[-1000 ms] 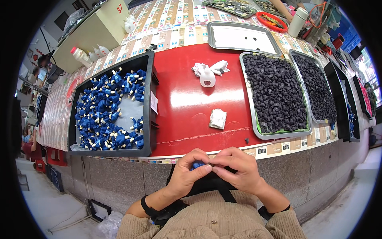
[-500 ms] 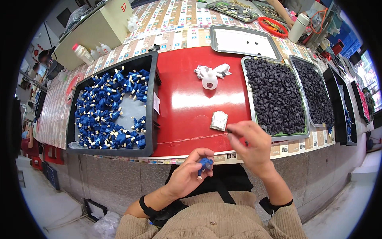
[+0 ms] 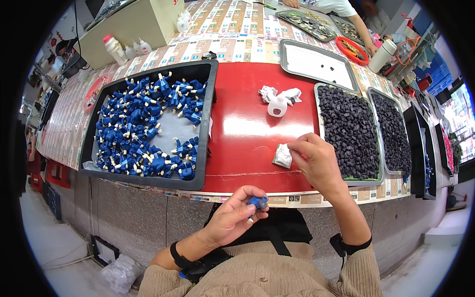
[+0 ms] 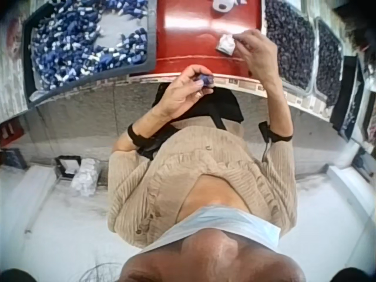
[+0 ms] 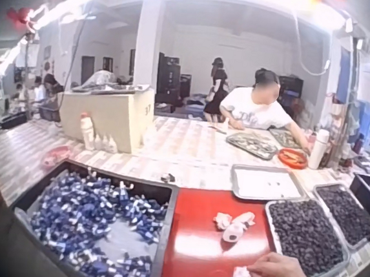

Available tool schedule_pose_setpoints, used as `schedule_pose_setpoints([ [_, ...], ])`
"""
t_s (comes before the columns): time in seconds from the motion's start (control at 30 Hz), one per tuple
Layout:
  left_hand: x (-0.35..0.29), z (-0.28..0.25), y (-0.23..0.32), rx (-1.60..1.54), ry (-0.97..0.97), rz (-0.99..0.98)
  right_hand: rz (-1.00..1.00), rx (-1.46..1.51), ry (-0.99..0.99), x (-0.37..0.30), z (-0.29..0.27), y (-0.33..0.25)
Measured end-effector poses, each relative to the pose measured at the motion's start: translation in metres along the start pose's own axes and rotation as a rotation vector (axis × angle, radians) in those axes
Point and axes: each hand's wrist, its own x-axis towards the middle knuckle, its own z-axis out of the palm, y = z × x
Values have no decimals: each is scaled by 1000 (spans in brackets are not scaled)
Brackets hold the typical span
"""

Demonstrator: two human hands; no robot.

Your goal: Manually assembling small blue and white plastic components at a workshop table.

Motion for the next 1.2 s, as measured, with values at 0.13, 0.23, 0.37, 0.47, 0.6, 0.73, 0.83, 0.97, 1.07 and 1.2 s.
schedule_pose_setpoints([
  [0.13, -1, -3, 1, 5, 3, 5, 1, -35, -50, 3, -2, -1],
  [0.23, -2, -5, 1, 23, 23, 22, -6, -48, -58, 2, -1, -2],
  [0.37, -3, -7, 1, 41, 25, 39, -14, -65, -47, 2, -4, -3],
  [0.47, -3, -7, 3, 35, 35, 26, -14, -75, -14, 0, -6, -3],
  [0.6, -2, -9, 2, 24, 53, 17, 38, -46, -13, -4, -8, -7],
  [0.73, 1, -4, 4, -28, 83, -9, 27, -9, -18, -8, -7, -6],
  [0.83, 2, -3, 4, -48, 83, -22, 21, -6, -27, -11, -7, -4],
  [0.97, 5, -5, 2, -67, 45, -47, 10, -12, -25, -17, -10, -4],
  [1.07, 4, -8, 0, -53, 3, -39, 63, 99, -28, -24, -12, -14],
  [1.2, 6, -6, -1, -44, -4, -39, 92, 353, -51, -38, -14, -34],
])
